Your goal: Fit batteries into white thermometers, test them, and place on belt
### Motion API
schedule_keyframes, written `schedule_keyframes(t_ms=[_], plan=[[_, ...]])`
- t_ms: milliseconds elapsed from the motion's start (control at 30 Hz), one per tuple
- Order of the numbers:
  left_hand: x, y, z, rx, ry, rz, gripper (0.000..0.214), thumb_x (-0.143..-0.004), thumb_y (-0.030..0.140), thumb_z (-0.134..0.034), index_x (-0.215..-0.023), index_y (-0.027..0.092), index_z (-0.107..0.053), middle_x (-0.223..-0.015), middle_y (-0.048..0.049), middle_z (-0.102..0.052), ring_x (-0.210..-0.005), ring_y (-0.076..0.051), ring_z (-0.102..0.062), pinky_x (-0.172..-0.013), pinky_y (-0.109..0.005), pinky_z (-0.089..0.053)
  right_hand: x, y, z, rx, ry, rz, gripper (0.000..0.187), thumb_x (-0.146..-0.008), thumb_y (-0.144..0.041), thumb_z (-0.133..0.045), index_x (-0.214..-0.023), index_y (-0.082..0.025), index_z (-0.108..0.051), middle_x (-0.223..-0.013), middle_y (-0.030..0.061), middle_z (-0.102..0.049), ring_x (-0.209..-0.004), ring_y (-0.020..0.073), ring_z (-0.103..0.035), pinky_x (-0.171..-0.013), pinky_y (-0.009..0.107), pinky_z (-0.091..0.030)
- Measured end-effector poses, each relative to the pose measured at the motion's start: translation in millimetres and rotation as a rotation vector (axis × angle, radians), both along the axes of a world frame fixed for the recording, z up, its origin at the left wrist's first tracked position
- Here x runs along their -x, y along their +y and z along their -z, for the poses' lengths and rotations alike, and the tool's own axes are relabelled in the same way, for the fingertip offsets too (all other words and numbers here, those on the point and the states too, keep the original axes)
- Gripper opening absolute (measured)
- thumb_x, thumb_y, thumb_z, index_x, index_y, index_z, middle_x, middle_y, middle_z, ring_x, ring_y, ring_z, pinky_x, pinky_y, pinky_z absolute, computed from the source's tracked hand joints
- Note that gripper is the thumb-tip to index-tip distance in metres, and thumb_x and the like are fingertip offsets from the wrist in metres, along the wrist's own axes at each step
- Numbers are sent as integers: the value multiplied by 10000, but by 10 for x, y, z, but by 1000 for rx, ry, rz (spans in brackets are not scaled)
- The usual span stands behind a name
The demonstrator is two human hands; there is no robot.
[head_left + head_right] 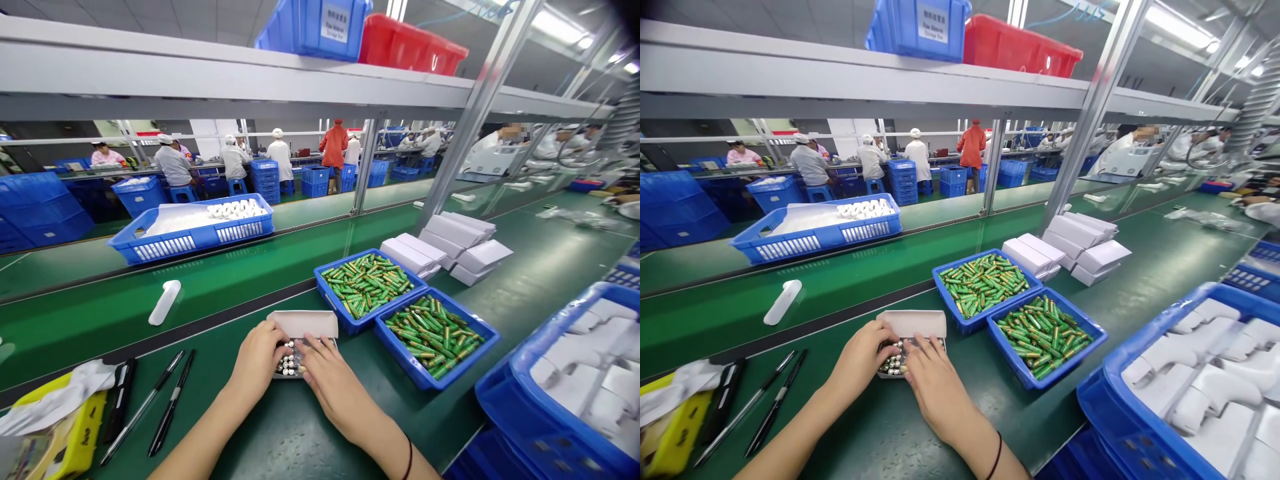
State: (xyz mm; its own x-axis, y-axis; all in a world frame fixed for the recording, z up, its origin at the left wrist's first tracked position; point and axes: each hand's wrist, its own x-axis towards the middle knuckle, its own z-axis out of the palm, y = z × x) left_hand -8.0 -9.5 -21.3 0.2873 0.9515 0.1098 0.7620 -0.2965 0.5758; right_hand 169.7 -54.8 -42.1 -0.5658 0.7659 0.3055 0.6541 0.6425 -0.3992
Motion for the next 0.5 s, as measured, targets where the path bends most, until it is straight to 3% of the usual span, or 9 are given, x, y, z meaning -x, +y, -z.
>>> schedule_keyframes(t_ms=[133, 200, 267, 367, 433, 500], plan=[[61, 32, -49, 45, -162, -67, 112, -821, 209, -555, -779, 182, -654, -821, -51, -675, -762, -208, -627, -722, -329, -464, -8, 34, 35, 13, 124, 18, 307, -948, -126, -330, -1161, -132, -552, -1306, 137, -576, -1286, 270, -455, -1090, 516, -334], [82, 30, -115, 131, -385, -88, 143, -821, 295, -573, -838, 167, -634, -804, -54, -685, -748, -199, -652, -710, -312, -498, -42, 25, 5, 21, 286, 79, 309, -963, -175, -318, -1167, -145, -548, -1215, 137, -626, -1185, 247, -546, -1021, 445, -425], [81, 9, -192, 228, -658, -96, 249, -788, 353, -618, -926, 146, -628, -778, -52, -682, -712, -191, -661, -677, -301, -523, -63, 2, -66, 96, 450, 169, 292, -976, -241, -325, -1126, -163, -564, -1039, 107, -676, -968, 214, -639, -855, 342, -513], [46, -44, -285, 290, -865, -84, 397, -746, 382, -674, -1042, 119, -654, -737, -51, -687, -659, -168, -646, -647, -284, -535, -50, -45, -201, 218, 621, 196, 289, -981, -312, -342, -1059, -189, -592, -944, 68, -658, -863, 186, -630, -762, 267, -494], [18, -80, -319, 320, -917, -76, 406, -724, 389, -707, -1024, 117, -684, -737, -61, -701, -656, -159, -642, -644, -271, -536, -21, -77, -268, 242, 684, 185, 290, -977, -333, -354, -1008, -194, -606, -969, 66, -633, -910, 189, -607, -777, 253, -468], [-3, -112, -337, 360, -970, -67, 383, -693, 386, -745, -971, 126, -704, -757, -64, -710, -663, -156, -644, -643, -265, -537, 7, -105, -302, 270, 714, 215, 274, -961, -359, -394, -918, -190, -605, -894, 48, -614, -816, 172, -593, -693, 232, -453]])
